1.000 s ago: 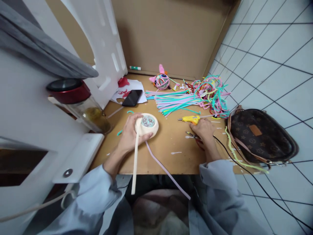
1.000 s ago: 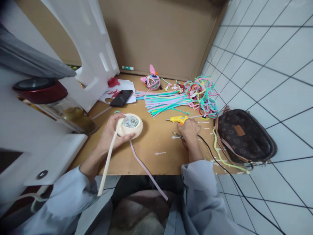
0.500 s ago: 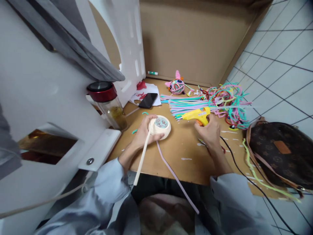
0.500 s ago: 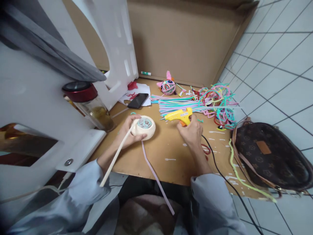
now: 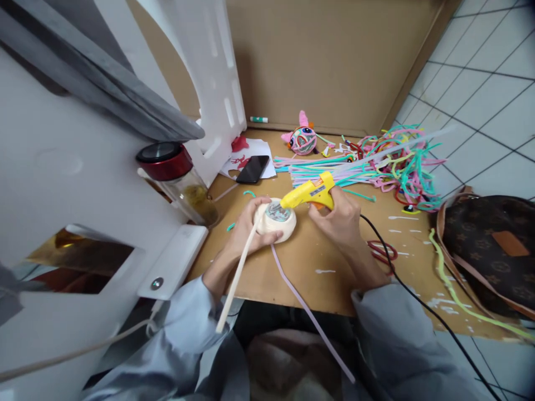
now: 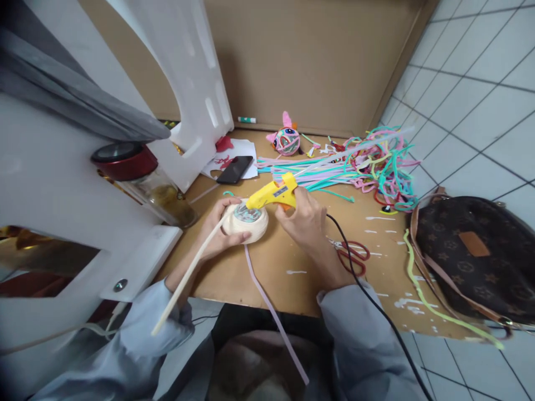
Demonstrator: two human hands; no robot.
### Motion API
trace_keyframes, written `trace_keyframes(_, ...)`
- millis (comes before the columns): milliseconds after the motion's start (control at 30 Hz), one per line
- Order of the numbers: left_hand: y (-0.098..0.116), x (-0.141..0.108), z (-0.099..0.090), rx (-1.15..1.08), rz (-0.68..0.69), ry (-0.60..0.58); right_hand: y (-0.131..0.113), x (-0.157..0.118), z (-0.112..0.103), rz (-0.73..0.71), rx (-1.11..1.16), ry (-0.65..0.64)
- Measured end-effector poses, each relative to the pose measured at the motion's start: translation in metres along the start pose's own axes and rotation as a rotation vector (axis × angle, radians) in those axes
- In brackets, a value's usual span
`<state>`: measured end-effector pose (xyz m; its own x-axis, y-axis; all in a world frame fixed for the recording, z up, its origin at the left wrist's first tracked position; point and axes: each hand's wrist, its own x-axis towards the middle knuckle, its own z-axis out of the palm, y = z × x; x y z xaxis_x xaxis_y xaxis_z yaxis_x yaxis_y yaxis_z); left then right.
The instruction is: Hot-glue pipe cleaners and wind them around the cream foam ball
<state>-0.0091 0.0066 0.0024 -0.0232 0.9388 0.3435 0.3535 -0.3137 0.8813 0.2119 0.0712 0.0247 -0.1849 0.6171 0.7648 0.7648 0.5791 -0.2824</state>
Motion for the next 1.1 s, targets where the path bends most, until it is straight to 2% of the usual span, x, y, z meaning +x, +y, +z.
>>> trace_keyframes(333, 0.002, 0.000, -0.001, 0.064, 0.040, 0.022, -0.006, -0.004, 0.004, -0.116, 0.005, 0.034)
trace_keyframes(1100, -0.002, -0.001, 0.000, 0.069, 0.070, 0.028, -0.003, -0.009, 0.010, -0.107, 0.044, 0.031)
